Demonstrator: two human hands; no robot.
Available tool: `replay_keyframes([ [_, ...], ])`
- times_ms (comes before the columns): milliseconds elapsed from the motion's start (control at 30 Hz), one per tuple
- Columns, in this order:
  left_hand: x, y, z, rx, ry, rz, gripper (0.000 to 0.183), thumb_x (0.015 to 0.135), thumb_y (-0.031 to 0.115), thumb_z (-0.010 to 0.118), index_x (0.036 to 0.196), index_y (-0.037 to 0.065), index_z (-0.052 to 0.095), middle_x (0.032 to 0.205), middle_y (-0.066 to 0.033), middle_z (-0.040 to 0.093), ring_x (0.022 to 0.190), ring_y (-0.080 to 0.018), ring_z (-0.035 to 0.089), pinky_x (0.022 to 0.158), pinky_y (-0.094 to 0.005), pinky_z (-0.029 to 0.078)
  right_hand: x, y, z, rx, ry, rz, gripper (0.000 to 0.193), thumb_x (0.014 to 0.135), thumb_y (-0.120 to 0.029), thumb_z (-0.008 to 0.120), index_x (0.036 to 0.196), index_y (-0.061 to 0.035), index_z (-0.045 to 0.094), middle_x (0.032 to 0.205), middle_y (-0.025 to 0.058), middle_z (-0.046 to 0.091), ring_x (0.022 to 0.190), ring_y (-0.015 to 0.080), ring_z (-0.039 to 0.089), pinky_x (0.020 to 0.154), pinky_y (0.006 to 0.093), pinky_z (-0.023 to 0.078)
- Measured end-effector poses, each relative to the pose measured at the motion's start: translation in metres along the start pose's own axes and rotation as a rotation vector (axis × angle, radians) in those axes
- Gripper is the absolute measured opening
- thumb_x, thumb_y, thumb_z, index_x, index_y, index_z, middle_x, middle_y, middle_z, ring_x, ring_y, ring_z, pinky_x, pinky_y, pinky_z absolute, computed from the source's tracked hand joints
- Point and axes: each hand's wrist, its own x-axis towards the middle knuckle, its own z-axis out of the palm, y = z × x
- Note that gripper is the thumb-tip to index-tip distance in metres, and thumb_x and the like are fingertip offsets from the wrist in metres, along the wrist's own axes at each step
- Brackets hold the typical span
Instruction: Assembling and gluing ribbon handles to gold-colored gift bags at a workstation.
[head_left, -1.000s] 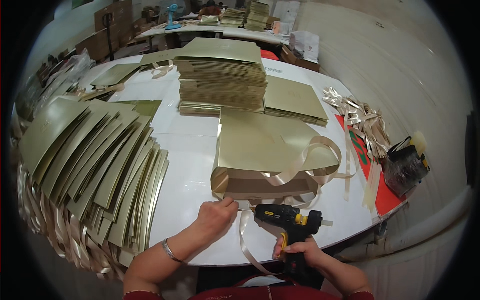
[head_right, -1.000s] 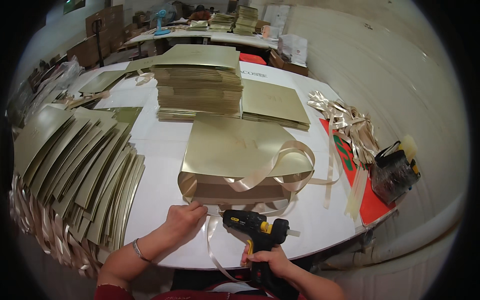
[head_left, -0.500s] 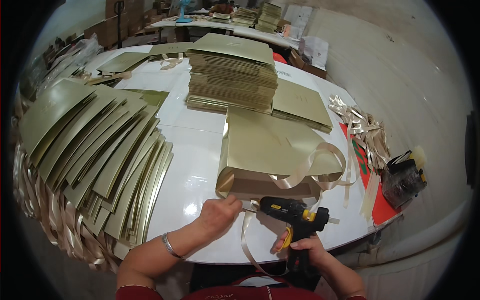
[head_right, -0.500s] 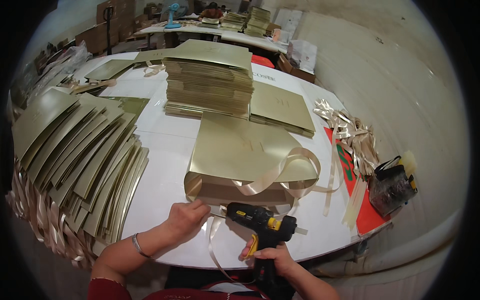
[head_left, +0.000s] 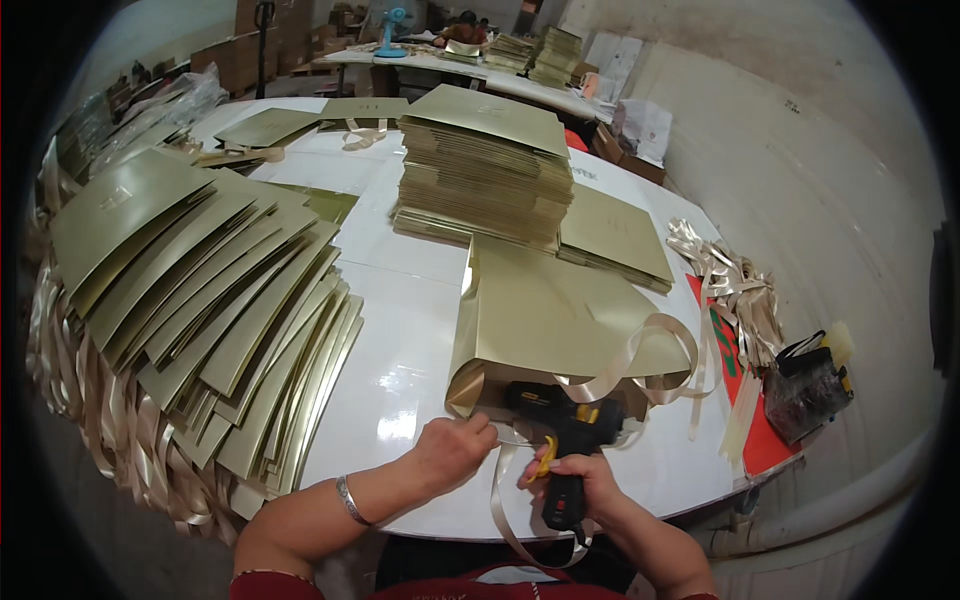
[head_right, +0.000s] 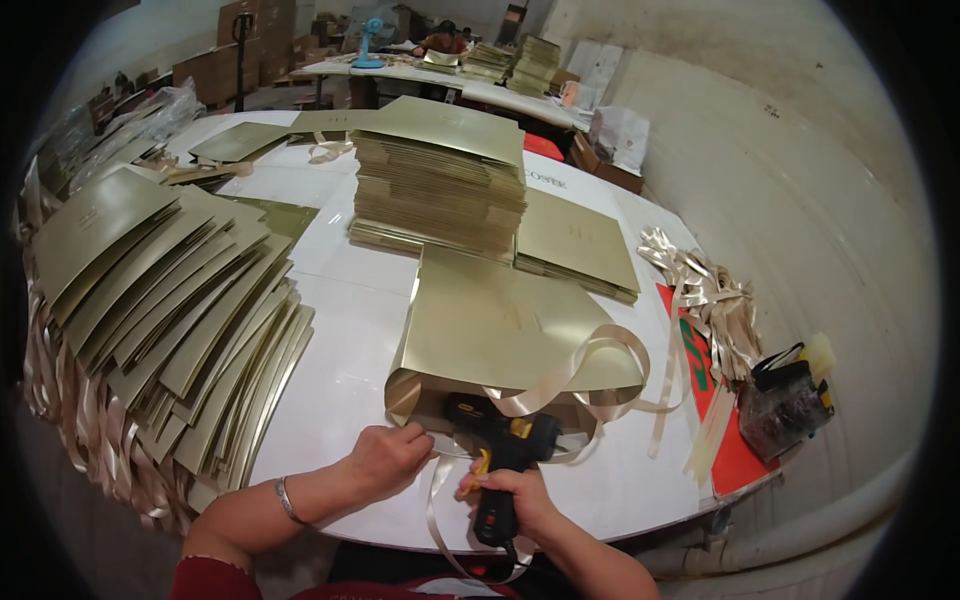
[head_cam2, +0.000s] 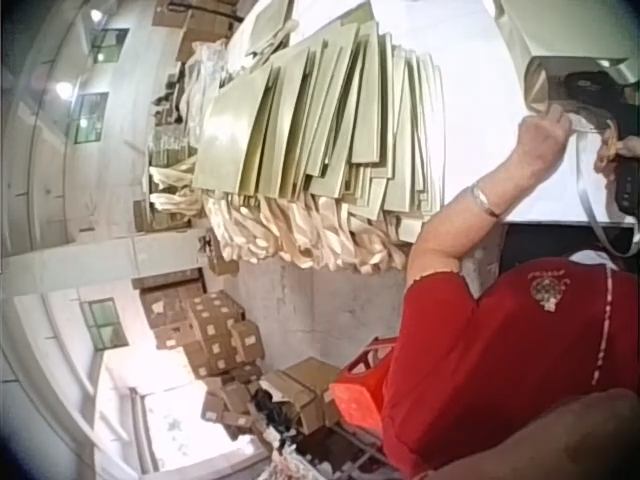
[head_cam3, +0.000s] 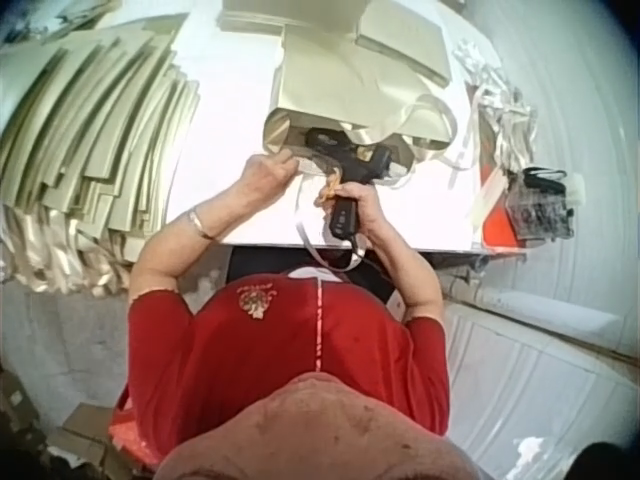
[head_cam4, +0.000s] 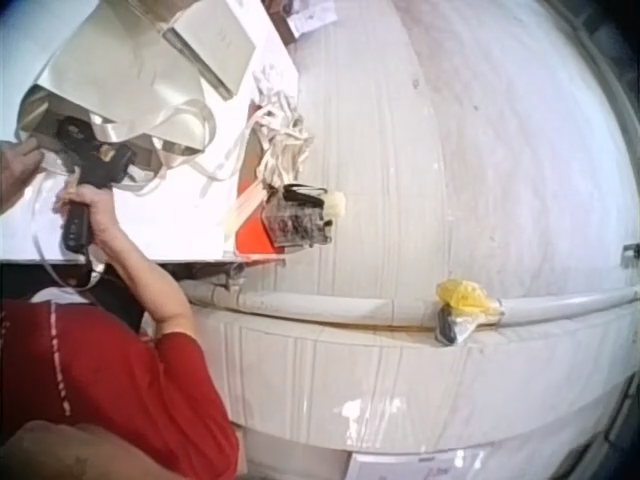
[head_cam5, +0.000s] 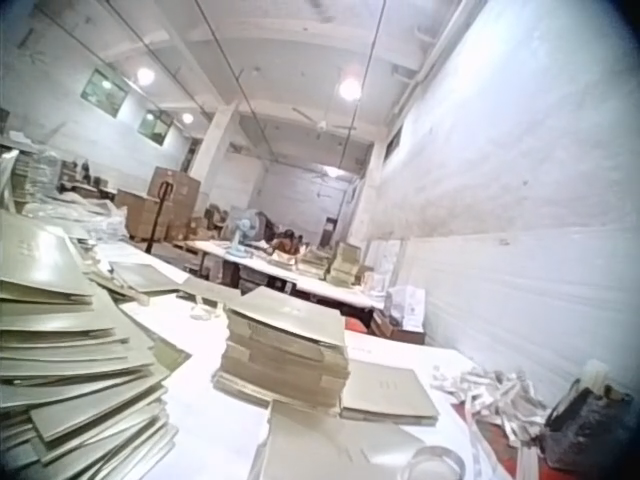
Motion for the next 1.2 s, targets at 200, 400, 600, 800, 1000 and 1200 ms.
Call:
replay_keyframes([
  [200, -0.001, -0.002, 0.001, 0.012, -0.013, 0.012, 0.015, 0.075, 0.013, 0.066, 0.071, 0.007, 0.052, 0.069, -0.0062, 0.05, 0.053, -0.0234, 0.057, 0.044, -0.0335, 0.047, -0.054, -0.016, -0.035, -0.112, 0.318, -0.194, 0.022, 0.071, -0.004, 0.058, 0.089, 0.0081, 0.054, 0.074, 0.0184, 0.063, 0.069, 0.0295, 0.064, 0.07, 0.0383, 0.054],
  [400, -0.001, -0.002, 0.001, 0.04, -0.021, 0.012, 0.015, 0.073, 0.013, 0.068, 0.072, 0.008, 0.054, 0.07, -0.0058, 0.052, 0.052, -0.0231, 0.057, 0.043, -0.0337, 0.046, -0.07, -0.01, -0.061, -0.459, 0.569, -0.292, 0.013, 0.068, -0.004, 0.066, 0.078, 0.0005, 0.06, 0.067, 0.0075, 0.061, 0.059, 0.017, 0.06, 0.056, 0.0301, 0.049],
  [600, 0.006, 0.003, -0.011, -0.023, 0.065, -0.027, 0.019, 0.072, 0.015, 0.072, 0.069, 0.008, 0.054, 0.068, -0.0057, 0.052, 0.053, -0.0234, 0.057, 0.044, -0.0334, 0.046, -0.105, -0.014, -0.076, -0.136, 0.328, -0.343, 0.043, 0.064, -0.01, 0.062, 0.104, 0.0034, 0.055, 0.096, 0.0201, 0.064, 0.079, 0.0261, 0.065, 0.071, 0.0321, 0.053],
  [800, 0.022, 0.011, -0.009, -0.18, 0.192, -0.137, 0.011, 0.072, 0.01, 0.072, 0.073, 0.006, 0.061, 0.065, -0.0074, 0.058, 0.055, -0.0255, 0.059, 0.047, -0.0332, 0.047, -0.163, 0.036, -0.148, -0.002, 0.732, -0.708, 0.037, 0.064, -0.005, 0.059, 0.1, 0.0044, 0.054, 0.091, 0.0182, 0.064, 0.077, 0.0242, 0.065, 0.07, 0.0329, 0.055],
  [1000, 0.001, -0.021, 0.003, -0.361, 0.367, -0.403, 0.006, 0.075, 0.004, 0.068, 0.076, 0.001, 0.063, 0.069, -0.0131, 0.061, 0.059, -0.0265, 0.06, 0.054, -0.0316, 0.048, -0.18, 0.054, -0.25, 0.181, 1.348, -0.806, 0.019, 0.07, -0.005, 0.063, 0.088, -0.0022, 0.057, 0.078, 0.009, 0.062, 0.062, 0.0199, 0.06, 0.053, 0.0318, 0.05],
  [1200, 0.015, -0.011, -0.01, -0.197, 0.323, -0.273, 0.007, 0.073, 0.001, 0.068, 0.078, 0.001, 0.063, 0.072, -0.0138, 0.061, 0.061, -0.0272, 0.06, 0.056, -0.0313, 0.049, -0.255, 0.041, -0.303, 0.39, 1.024, -0.39, 0.015, 0.072, -0.023, 0.059, 0.07, -0.0086, 0.054, 0.073, 0.0143, 0.061, 0.06, 0.0259, 0.06, 0.052, 0.0348, 0.05],
])
